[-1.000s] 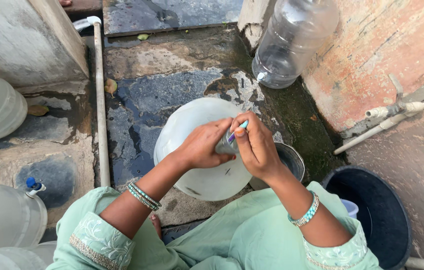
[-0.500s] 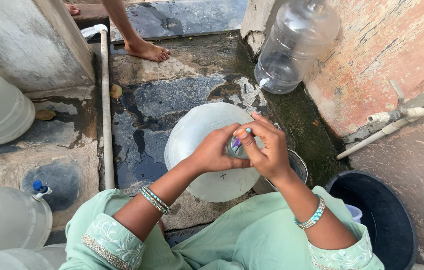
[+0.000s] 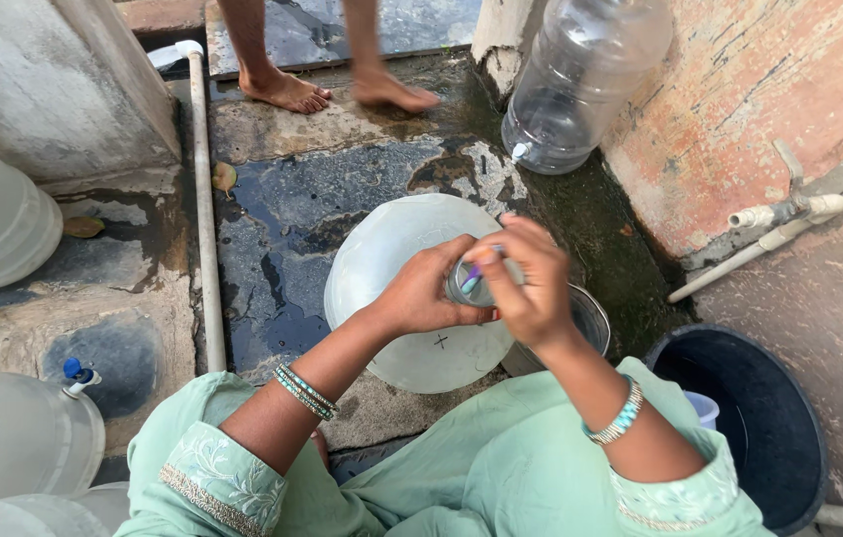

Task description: The person sits on the ground beside a large water jug and scrubs a small glass cup using a toothbrush, repeatedly brushing the inside and rim of the cup. They dip the cup and brush in water from a metal container and continue scrubbing the same cup throughout the episode.

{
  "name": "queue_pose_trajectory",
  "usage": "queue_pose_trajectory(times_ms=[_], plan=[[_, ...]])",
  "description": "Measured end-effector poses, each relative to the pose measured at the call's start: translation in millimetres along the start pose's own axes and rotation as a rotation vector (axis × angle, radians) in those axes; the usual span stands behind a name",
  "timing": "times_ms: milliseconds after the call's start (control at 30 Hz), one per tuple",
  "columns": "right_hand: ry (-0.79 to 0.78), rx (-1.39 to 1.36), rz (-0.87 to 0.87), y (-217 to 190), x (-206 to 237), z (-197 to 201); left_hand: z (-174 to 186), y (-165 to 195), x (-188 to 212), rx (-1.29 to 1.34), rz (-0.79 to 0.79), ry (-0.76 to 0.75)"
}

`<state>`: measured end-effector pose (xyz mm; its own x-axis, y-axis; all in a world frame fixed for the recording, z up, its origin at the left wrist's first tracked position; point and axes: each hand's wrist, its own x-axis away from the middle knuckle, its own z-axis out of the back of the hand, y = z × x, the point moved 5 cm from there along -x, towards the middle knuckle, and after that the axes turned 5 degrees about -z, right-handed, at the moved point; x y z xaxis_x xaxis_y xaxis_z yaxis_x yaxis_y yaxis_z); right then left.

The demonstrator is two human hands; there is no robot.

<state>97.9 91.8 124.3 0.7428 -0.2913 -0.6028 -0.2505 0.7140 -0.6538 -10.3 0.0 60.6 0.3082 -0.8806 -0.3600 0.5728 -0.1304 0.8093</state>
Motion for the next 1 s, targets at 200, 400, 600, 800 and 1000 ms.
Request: queue_pose_trajectory(times_ms=[200, 400, 600, 800, 1000], plan=[[0.034, -0.015, 0.003, -8.8, -2.3, 18.7, 0.9, 2.8, -1.2, 0.001, -0.011, -0.019], [0.313, -0.274, 0.128, -23.2, 14.2, 65.9, 5.9, 0.7, -0.8, 0.001, 0.014, -0.009], [-0.015, 0.005, 0.035, -4.9, -1.7, 2.7, 2.1, 1.6, -2.0, 0.004, -0.006, 0.006], [0.034, -0.018, 0.029, -16.5, -5.3, 18.2, 0.5, 4.8, -0.3, -0.006, -0.005, -0.024], [0.136, -0.021, 0.052, -37.7, 1.7, 47.4, 1.2, 0.1, -2.2, -0.009, 0.059, -0.049]])
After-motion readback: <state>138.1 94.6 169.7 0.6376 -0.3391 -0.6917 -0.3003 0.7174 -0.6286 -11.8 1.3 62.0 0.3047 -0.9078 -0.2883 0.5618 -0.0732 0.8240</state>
